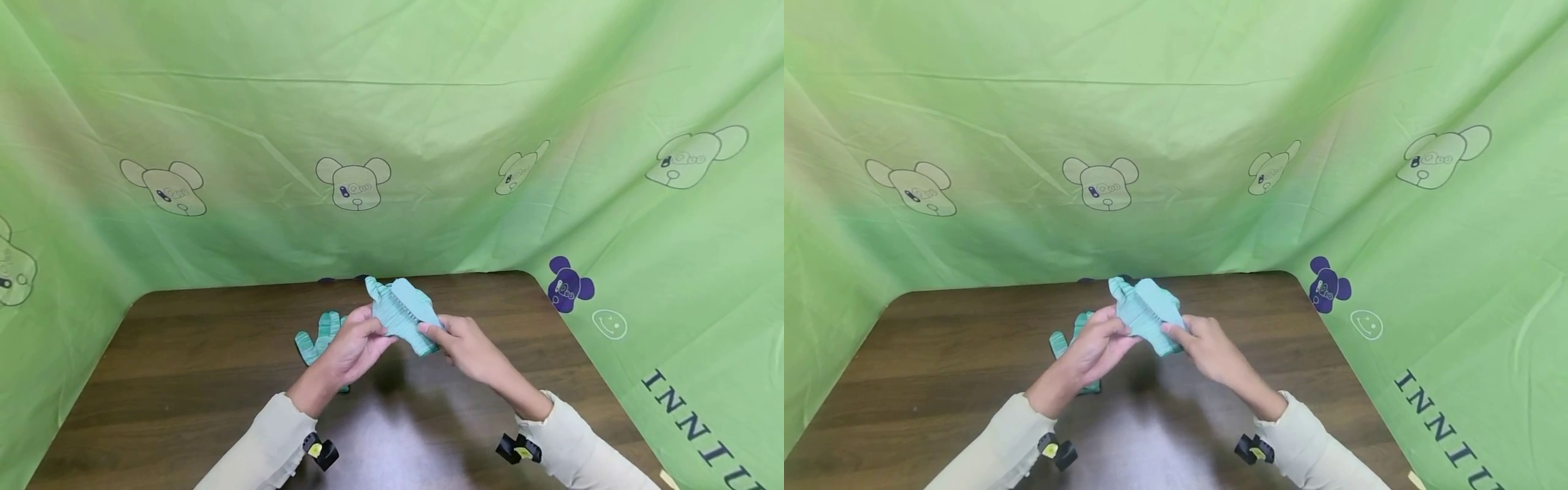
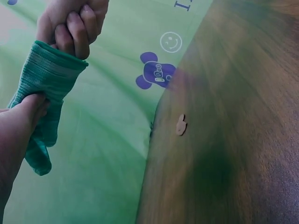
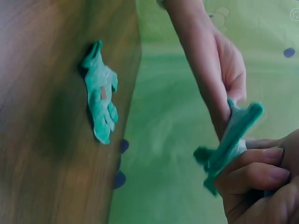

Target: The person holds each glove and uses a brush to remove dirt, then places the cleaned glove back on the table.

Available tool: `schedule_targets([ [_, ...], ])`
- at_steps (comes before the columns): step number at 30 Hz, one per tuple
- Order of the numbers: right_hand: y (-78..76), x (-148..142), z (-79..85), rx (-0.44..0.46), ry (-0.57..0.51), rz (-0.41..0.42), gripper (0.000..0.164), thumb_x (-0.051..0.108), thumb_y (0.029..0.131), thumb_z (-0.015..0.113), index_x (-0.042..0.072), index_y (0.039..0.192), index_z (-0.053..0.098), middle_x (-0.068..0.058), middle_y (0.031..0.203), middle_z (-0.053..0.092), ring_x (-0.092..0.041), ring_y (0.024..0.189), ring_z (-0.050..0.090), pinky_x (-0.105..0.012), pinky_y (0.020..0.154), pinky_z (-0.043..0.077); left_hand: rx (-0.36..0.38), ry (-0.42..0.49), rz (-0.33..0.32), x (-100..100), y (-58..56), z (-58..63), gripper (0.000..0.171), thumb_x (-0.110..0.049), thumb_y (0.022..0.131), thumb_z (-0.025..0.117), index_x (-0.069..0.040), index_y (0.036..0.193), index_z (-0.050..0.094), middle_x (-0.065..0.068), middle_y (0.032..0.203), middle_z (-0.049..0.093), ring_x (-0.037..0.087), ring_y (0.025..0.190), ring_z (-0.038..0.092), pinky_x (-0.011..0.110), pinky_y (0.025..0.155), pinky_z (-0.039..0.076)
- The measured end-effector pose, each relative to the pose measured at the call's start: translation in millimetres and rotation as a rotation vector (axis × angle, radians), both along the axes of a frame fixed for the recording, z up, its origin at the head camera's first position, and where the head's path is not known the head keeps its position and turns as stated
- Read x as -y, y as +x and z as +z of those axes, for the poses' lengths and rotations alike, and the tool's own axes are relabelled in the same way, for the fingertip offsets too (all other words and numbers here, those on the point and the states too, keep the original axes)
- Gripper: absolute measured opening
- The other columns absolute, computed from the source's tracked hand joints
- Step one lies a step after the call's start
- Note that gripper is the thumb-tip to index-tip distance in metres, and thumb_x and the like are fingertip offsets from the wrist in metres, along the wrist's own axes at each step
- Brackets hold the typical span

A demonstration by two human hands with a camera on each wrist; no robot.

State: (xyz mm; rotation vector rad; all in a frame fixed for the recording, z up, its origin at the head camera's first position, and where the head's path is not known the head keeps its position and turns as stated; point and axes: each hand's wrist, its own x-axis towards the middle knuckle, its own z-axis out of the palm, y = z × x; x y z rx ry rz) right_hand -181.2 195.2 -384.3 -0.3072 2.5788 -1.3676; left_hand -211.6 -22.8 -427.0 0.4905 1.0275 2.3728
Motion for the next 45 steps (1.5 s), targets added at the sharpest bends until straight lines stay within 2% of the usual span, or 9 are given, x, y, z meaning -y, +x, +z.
schedule_targets([
  [5, -4.0, -6.8, -1.2, 0.039, -0.039, -0.051, 0.036, 0.040, 0.104, 0.057, 0.007, 0.090, 0.064, 0.004, 0.062, 0.042, -0.009, 0.052, 0.035, -0.019, 0.045, 0.029, 0.013, -0.009, 0.001, 1.6, 1.9, -0.3, 0.075, 0.016, 0.086, 0.022, 0.009, 0.159, 0.009, 0.022, 0.170, 0.015, 0.035, 0.157, 0.015, 0.051, 0.126, 0.019],
  [13, -7.4, -14.2, -3.1, 0.033, -0.013, -0.084, 0.038, 0.041, 0.103, 0.057, 0.006, 0.093, 0.065, 0.005, 0.058, 0.041, -0.009, 0.051, 0.036, -0.020, 0.045, 0.029, 0.019, -0.008, 0.004, 2.4, 3.3, -3.0, 0.074, 0.017, 0.085, 0.022, 0.011, 0.158, 0.008, 0.024, 0.169, 0.013, 0.036, 0.157, 0.014, 0.054, 0.126, 0.017],
  [19, -10.3, -20.8, -1.7, 0.050, -0.060, -0.154, 0.040, 0.042, 0.103, 0.058, 0.003, 0.095, 0.060, 0.005, 0.057, 0.041, -0.008, 0.050, 0.036, -0.020, 0.042, 0.029, 0.034, -0.016, 0.042, 6.4, 2.5, -5.1, 0.073, 0.017, 0.084, 0.024, 0.012, 0.156, 0.014, 0.023, 0.167, 0.019, 0.033, 0.155, 0.019, 0.050, 0.127, 0.021],
  [21, -6.7, -16.7, -1.1, 0.058, -0.073, -0.117, 0.039, 0.041, 0.103, 0.058, 0.002, 0.100, 0.063, 0.004, 0.059, 0.042, -0.007, 0.050, 0.035, -0.019, 0.042, 0.029, 0.043, -0.018, 0.053, 6.6, 2.1, -5.6, 0.072, 0.017, 0.084, 0.025, 0.011, 0.156, 0.016, 0.022, 0.166, 0.022, 0.033, 0.154, 0.022, 0.049, 0.126, 0.023],
  [23, -0.3, -8.8, -1.2, 0.045, -0.054, -0.042, 0.037, 0.040, 0.104, 0.056, 0.004, 0.103, 0.067, 0.004, 0.061, 0.043, -0.007, 0.050, 0.036, -0.019, 0.042, 0.030, 0.040, -0.018, 0.049, 5.6, 2.1, -5.1, 0.073, 0.017, 0.084, 0.025, 0.011, 0.156, 0.016, 0.022, 0.167, 0.021, 0.033, 0.155, 0.021, 0.048, 0.126, 0.023],
  [26, 9.3, 5.4, -3.3, 0.005, -0.005, 0.085, 0.035, 0.040, 0.105, 0.054, 0.009, 0.096, 0.068, 0.004, 0.062, 0.044, -0.007, 0.050, 0.038, -0.020, 0.043, 0.032, 0.032, -0.017, 0.037, 2.6, 2.7, -3.9, 0.074, 0.017, 0.084, 0.025, 0.010, 0.157, 0.015, 0.021, 0.168, 0.020, 0.033, 0.156, 0.019, 0.049, 0.126, 0.021],
  [29, 13.7, 13.4, -7.0, -0.023, 0.029, 0.132, 0.036, 0.041, 0.105, 0.054, 0.010, 0.088, 0.064, 0.006, 0.060, 0.044, -0.006, 0.050, 0.038, -0.021, 0.044, 0.032, 0.021, -0.012, 0.026, 0.2, 3.0, -2.6, 0.075, 0.017, 0.084, 0.024, 0.011, 0.158, 0.013, 0.022, 0.168, 0.018, 0.033, 0.156, 0.017, 0.050, 0.127, 0.019],
  [32, 14.0, 14.1, -8.5, -0.036, 0.033, 0.099, 0.037, 0.040, 0.105, 0.055, 0.011, 0.085, 0.062, 0.006, 0.059, 0.042, -0.005, 0.050, 0.037, -0.021, 0.044, 0.030, 0.023, -0.012, 0.019, -0.4, 2.8, -2.0, 0.075, 0.018, 0.084, 0.023, 0.011, 0.158, 0.013, 0.022, 0.168, 0.018, 0.034, 0.156, 0.017, 0.050, 0.127, 0.019],
  [45, 1.5, -0.6, -4.0, 0.013, -0.008, -0.047, 0.032, 0.039, 0.104, 0.056, 0.010, 0.097, 0.069, 0.005, 0.060, 0.042, -0.009, 0.051, 0.037, -0.020, 0.044, 0.030, 0.030, 0.009, -0.003, 0.7, 3.5, -2.2, 0.076, 0.018, 0.084, 0.022, 0.010, 0.158, 0.008, 0.023, 0.169, 0.013, 0.035, 0.157, 0.014, 0.052, 0.126, 0.018],
])
